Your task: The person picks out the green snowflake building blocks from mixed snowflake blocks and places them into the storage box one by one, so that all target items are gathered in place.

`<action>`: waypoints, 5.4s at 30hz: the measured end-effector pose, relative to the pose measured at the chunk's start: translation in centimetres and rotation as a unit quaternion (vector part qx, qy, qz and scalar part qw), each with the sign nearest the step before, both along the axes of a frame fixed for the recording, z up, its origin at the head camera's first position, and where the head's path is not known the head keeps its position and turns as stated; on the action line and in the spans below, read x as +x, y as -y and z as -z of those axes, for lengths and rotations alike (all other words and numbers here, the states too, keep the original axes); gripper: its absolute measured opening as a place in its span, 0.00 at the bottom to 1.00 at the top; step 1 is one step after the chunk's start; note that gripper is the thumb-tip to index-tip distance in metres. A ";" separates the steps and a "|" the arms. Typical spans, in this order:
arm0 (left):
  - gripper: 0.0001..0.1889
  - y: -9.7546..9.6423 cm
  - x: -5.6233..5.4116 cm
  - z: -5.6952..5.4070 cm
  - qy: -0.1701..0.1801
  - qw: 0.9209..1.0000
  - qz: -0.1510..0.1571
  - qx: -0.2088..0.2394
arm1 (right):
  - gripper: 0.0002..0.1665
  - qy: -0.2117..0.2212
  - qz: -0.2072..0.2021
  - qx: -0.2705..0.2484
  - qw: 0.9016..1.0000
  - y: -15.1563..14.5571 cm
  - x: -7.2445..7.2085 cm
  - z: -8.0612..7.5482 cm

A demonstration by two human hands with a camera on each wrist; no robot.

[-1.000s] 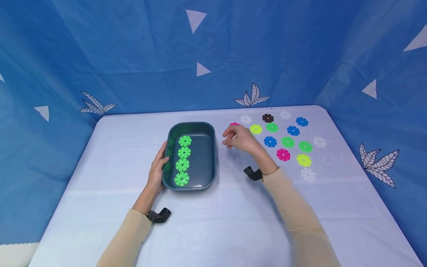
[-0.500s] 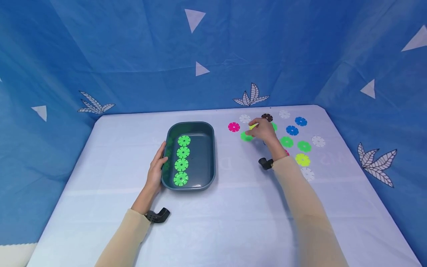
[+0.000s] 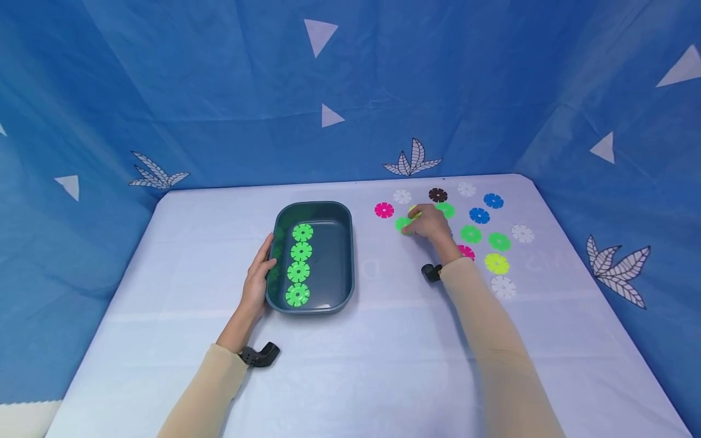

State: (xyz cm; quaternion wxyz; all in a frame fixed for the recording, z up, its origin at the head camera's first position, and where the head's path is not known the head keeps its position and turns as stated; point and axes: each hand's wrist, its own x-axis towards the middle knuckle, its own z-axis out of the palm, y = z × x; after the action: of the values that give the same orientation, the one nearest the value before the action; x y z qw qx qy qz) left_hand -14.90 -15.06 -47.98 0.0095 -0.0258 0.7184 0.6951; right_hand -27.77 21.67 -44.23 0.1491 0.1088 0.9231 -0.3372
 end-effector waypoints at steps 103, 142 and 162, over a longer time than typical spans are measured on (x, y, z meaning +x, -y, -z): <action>0.29 0.0 -0.2 -0.1 -0.009 1.000 0.006 0.005 | 0.08 0.076 -0.498 0.031 0.864 17.3 6.1 -2.7; 0.30 0.0 0.0 -0.1 -0.001 1.000 0.000 -0.013 | 0.22 -0.070 -0.057 -0.115 0.989 -2.4 4.9 -4.7; 0.30 0.1 0.1 0.1 0.003 1.000 -0.002 -0.012 | 0.36 -0.023 0.149 -0.061 0.987 -8.3 -1.9 -1.0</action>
State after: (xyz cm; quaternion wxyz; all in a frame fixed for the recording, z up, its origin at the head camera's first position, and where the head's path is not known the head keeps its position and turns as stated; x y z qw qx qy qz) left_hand -14.78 -15.16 -48.09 0.0097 -0.0297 0.7268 0.6861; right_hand -29.62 29.96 -43.19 0.0828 0.2281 0.8774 -0.4139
